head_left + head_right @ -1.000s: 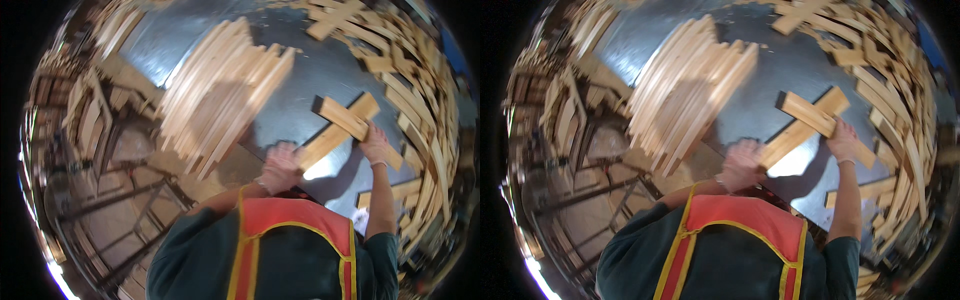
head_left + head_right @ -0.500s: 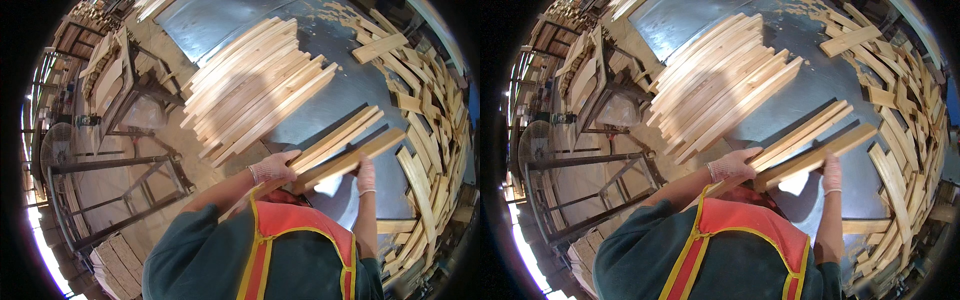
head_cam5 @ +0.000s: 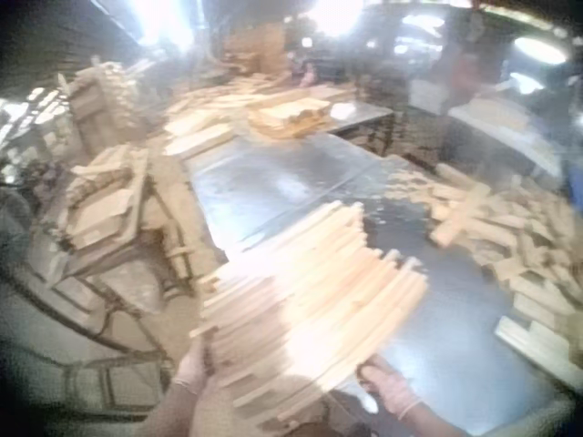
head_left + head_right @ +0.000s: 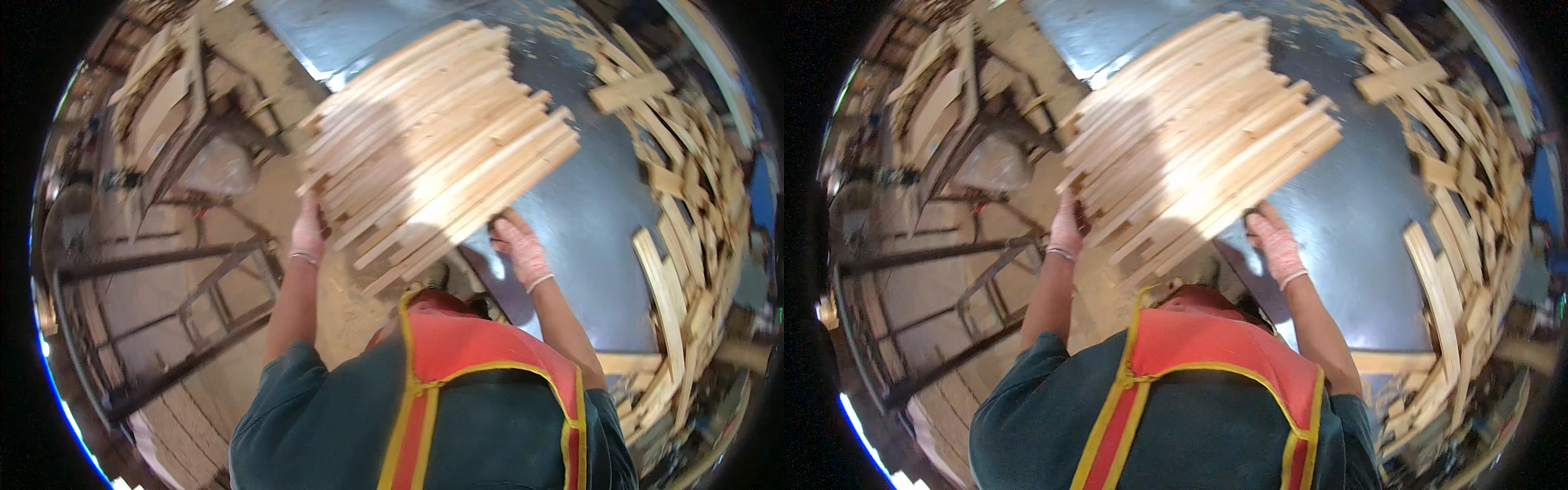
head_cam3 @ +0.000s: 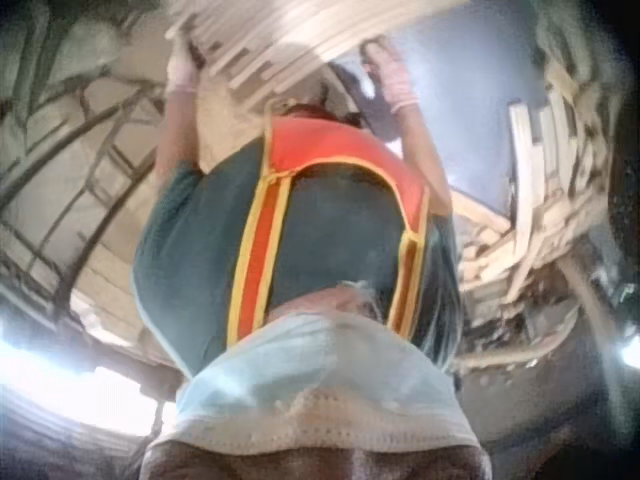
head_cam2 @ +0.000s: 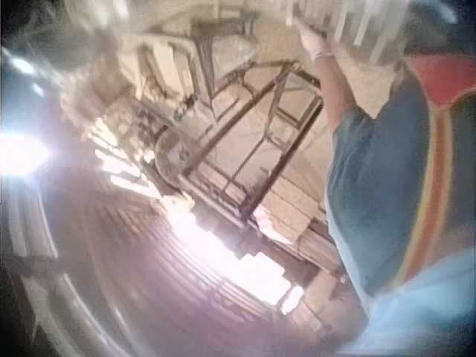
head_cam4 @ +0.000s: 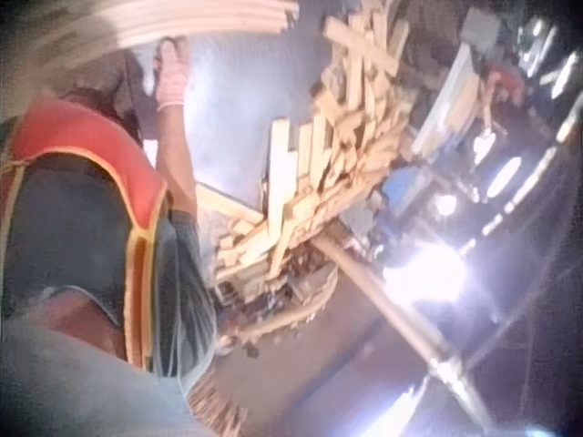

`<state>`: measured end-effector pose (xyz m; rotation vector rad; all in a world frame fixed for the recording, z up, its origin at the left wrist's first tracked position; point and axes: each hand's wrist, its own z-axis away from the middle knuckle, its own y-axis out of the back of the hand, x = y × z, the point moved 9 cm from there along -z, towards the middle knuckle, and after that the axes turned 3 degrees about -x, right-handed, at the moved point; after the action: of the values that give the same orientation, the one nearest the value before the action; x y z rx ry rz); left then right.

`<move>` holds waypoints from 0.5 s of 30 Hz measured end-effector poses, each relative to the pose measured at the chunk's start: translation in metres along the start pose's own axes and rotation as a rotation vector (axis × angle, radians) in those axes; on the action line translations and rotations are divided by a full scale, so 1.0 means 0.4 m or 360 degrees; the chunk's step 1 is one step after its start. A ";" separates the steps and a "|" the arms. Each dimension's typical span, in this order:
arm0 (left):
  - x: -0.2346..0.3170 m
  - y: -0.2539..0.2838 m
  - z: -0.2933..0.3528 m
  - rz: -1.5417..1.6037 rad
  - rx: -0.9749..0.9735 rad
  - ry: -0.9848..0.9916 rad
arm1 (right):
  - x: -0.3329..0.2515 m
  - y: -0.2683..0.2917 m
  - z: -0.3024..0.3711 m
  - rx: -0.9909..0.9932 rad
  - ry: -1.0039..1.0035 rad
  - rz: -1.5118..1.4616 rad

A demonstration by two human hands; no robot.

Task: The person repeatedly picks up wooden planks from a large pile on a metal table and stacks them into a neat pile. The person handles the planks one by one or in small groups, aligning them before placing them down.

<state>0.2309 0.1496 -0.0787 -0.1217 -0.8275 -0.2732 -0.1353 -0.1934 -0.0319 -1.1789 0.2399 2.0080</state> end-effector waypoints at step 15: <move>0.466 -0.414 0.168 -0.1048 -0.1183 -0.0051 | 0.096 0.205 0.273 0.0439 -0.0105 -0.0255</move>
<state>0.2560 -0.0307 0.1047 -0.5511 -0.7440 -1.1995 -0.2749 -0.1729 -0.0199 -0.9272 0.3646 1.8039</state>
